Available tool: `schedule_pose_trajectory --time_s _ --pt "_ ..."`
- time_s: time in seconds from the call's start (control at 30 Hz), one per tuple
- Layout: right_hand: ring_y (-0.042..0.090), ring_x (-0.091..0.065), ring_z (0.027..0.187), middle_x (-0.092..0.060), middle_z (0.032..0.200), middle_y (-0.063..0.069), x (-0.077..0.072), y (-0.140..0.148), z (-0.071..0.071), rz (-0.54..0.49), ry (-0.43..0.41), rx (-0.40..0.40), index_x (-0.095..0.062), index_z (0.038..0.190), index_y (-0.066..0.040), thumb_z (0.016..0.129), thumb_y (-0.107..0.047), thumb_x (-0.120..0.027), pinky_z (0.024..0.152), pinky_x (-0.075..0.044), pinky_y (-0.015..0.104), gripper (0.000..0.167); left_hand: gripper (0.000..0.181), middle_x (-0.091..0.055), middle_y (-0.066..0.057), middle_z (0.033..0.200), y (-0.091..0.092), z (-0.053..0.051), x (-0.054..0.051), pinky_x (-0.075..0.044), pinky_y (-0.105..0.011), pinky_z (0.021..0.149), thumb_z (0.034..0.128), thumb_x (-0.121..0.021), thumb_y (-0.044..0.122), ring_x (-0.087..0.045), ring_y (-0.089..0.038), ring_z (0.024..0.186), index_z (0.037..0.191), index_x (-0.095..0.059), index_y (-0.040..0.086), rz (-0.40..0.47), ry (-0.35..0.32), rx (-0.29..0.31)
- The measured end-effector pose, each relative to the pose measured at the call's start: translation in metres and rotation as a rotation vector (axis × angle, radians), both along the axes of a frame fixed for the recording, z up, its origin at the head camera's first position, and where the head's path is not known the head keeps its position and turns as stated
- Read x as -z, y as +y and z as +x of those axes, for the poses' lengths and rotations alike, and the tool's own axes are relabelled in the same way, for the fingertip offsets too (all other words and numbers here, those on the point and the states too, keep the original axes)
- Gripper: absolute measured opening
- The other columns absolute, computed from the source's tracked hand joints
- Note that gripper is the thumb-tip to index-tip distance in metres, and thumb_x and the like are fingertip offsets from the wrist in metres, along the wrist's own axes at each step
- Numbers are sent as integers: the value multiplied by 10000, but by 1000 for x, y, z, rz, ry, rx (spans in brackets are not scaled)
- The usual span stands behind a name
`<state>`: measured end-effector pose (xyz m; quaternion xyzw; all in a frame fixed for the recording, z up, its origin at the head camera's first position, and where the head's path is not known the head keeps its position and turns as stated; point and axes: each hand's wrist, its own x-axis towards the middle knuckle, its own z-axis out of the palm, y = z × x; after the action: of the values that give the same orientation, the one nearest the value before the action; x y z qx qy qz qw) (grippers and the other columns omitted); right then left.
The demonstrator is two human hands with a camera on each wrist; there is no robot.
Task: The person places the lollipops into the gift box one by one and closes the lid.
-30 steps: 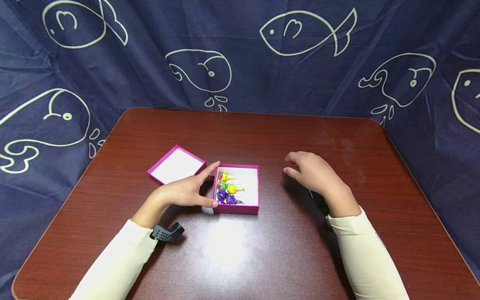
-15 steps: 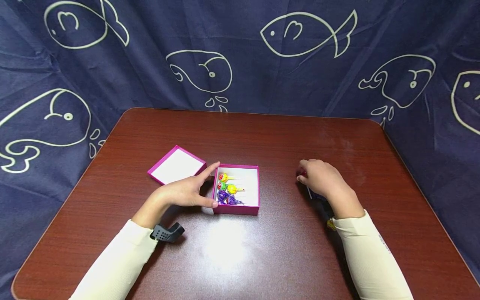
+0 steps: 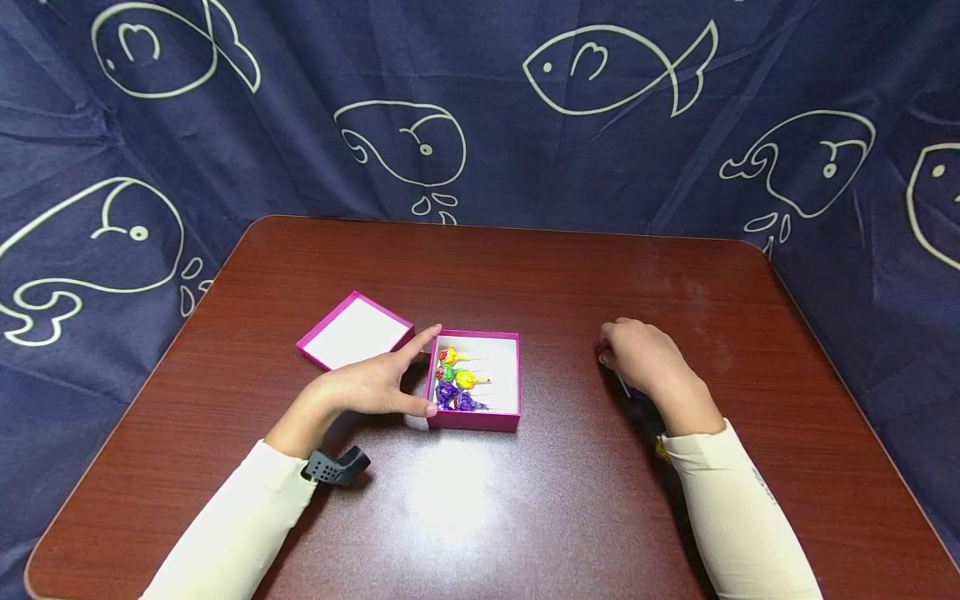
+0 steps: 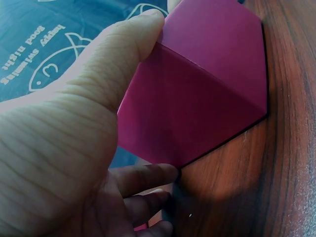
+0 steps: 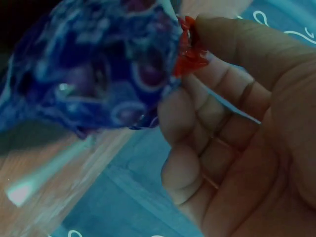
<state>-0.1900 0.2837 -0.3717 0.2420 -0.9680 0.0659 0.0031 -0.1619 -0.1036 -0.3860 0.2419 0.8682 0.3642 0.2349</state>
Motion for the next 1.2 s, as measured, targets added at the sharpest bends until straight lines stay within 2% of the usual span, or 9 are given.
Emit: schedule_pose_trajectory --time_s 0.23,0.37,0.57,0.83,1.2 --pt "226 -609 811 -641 873 29 -3 -5 -1 -187 -4 -105 -680 898 -76 841 -12 -735 738 -482 449 102 1128 -291 -101 1594 0 0 0 -243 -404 1161 803 -825 396 -363 -246 1395 1610 -53 229 -5 1 -2" --pt "151 -569 781 -629 865 -12 -8 -14 -1 -289 10 -155 -692 915 -93 832 27 -725 712 -466 361 150 1125 -293 -108 1592 0 0 -1 -246 -407 1160 804 -823 397 -364 -249 1395 1609 -53 233 -3 6 -1" --pt "85 -580 794 -629 895 -64 -18 -28 1 -390 -31 -185 -700 949 -138 841 24 -724 693 -471 267 196 1124 -299 -121 1588 0 0 0 -252 -421 1158 807 -819 404 -370 -262 1393 1609 -57 211 1 19 8" --pt "78 -599 814 -645 902 -84 -31 -48 2 -436 -66 -270 -698 989 -144 833 44 -714 716 -499 307 245 1122 -286 -124 1594 0 1 -1 -250 -424 1159 809 -816 412 -367 -269 1396 1609 -63 182 5 22 15" --pt "97 -581 844 -634 942 -86 -52 -79 0 -363 -128 -327 -689 1068 -127 870 -32 -716 756 -495 334 222 1129 -292 -121 1591 0 0 0 -248 -412 1159 809 -817 416 -364 -253 1396 1609 -48 208 -1 21 19"
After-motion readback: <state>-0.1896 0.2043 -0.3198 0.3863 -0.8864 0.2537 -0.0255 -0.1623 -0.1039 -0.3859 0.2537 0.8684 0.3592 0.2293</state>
